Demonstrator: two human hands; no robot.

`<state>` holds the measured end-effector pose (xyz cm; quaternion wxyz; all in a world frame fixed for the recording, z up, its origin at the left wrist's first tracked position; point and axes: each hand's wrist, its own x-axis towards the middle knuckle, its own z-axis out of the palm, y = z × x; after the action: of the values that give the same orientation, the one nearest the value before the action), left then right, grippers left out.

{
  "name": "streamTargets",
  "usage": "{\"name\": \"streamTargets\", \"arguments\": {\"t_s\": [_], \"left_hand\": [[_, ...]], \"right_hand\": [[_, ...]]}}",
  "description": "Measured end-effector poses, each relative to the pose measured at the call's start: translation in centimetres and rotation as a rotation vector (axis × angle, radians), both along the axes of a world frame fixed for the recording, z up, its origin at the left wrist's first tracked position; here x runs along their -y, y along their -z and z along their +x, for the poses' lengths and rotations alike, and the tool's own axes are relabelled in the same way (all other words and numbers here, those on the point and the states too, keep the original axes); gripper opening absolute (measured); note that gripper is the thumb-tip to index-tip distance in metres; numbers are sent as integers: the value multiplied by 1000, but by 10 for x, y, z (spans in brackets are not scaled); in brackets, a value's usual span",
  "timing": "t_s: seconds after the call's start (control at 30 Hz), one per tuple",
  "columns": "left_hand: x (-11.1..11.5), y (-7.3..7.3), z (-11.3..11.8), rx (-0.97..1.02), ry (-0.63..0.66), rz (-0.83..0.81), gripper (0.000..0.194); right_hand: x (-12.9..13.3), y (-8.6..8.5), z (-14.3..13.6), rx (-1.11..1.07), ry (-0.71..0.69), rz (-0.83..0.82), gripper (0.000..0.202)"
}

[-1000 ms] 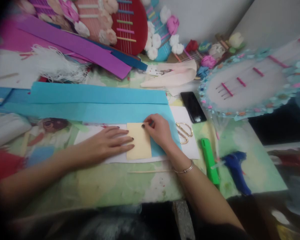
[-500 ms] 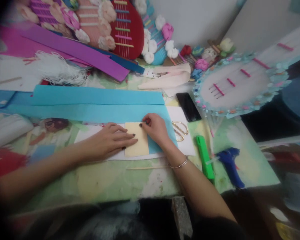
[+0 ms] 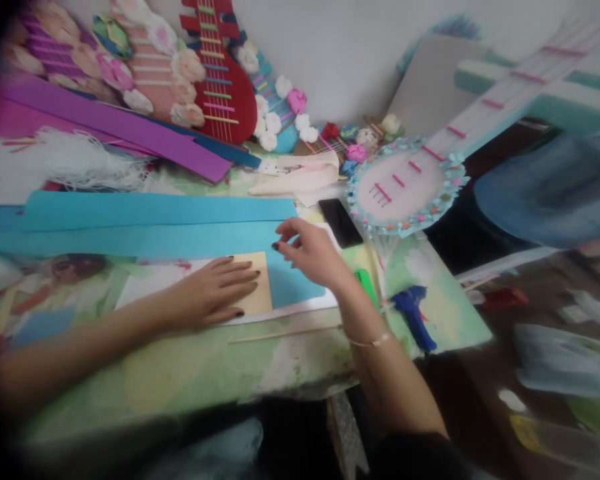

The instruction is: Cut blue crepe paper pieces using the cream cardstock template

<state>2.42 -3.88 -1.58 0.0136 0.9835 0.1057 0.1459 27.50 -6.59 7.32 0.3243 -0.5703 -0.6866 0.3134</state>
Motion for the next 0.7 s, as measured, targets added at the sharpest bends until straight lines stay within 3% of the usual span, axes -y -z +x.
{"name": "streamTargets", "arguments": {"t_s": [0.1, 0.17, 0.23, 0.3, 0.4, 0.47, 0.57, 0.7], "left_hand": [[-1, 2, -1, 30, 6, -6, 39], [-1, 1, 0, 55, 10, -16, 38], [-1, 0, 0, 56, 14, -29, 37], [-1, -1, 1, 40, 16, -39, 37], [1, -3, 1, 33, 8, -63, 37], [2, -4, 1, 37, 1, -81, 36], [2, -3, 1, 38, -3, -90, 36], [1, -6, 2, 31, -2, -89, 35]], "right_hand": [[34, -52, 34, 258, 124, 175, 14], [50, -63, 57, 599, 236, 138, 10], [57, -53, 77, 936, 346, -137, 18], [60, -29, 90, 1121, 327, -422, 30], [61, 7, 100, 1125, 292, -514, 24], [63, 20, 103, 1101, 272, -525, 23], [67, 18, 104, 1061, 242, -520, 24], [77, -5, 108, 948, 230, -431, 29]]}}
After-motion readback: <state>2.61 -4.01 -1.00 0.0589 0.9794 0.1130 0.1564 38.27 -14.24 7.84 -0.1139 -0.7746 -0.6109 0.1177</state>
